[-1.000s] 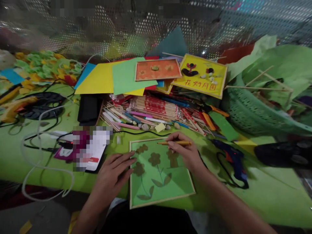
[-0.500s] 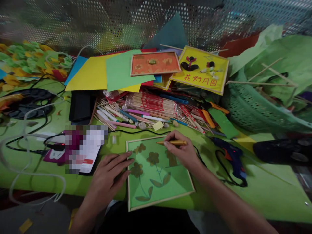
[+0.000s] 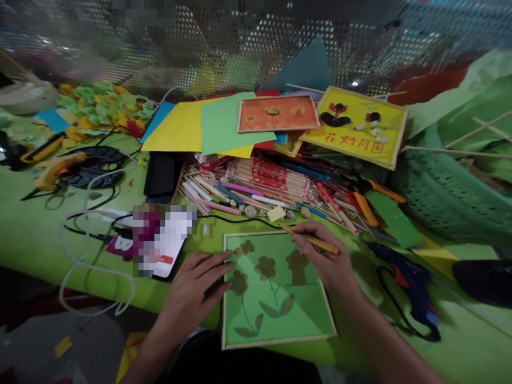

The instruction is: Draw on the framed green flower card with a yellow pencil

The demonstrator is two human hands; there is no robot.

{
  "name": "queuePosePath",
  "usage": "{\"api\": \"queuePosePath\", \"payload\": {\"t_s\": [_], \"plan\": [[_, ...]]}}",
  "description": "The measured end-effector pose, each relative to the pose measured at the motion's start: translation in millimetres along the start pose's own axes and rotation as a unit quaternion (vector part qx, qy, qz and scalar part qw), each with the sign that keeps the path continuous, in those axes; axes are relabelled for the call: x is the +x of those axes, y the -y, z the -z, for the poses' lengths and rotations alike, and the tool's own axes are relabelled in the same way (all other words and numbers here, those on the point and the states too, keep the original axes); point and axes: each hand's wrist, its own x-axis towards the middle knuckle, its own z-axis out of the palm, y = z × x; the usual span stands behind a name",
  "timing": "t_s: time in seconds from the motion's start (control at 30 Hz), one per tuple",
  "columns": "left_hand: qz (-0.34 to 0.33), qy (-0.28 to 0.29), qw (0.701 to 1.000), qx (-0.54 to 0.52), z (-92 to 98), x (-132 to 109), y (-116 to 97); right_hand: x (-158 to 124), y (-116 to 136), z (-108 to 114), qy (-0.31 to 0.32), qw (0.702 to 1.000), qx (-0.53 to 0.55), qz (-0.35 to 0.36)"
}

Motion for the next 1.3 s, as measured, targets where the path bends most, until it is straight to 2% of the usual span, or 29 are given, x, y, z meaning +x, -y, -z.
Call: {"api": "queuePosePath", "payload": {"t_s": [0.23,0.4,0.77,0.93,1.03,1.13,1.2,1.3], "plan": [[-0.005,-0.02,1.0,0.003,0.5,1,-1,-2,-2,-1,0.005,0.997,0.078,0.001],[-0.002,-0.013,1.0,-0.003,-0.4,1,0,-2,2,-4,0.003,0.994,0.105,-0.008],[-0.003,-0.014,1.0,0.003,0.8,2,-1,-2,4,-4,0.017,0.995,0.086,-0.041],[-0.01,-0.019,1.0,0.001,0.3,2,0,-2,2,-4,0.019,0.996,0.083,-0.027],[-0.012,-0.023,1.0,0.002,-0.2,2,1,-1,-1,-1,0.004,1.0,0.01,0.019],[-0.002,-0.017,1.0,-0.004,-1.1,1,1,3,-4,6,-0.025,0.985,-0.112,0.127],[0.005,-0.011,1.0,-0.009,-2.2,-1,1,9,-4,13,-0.04,0.957,-0.215,0.188],[0.004,-0.005,1.0,-0.014,-3.6,-2,2,18,-1,26,-0.041,0.898,-0.363,0.247]]}}
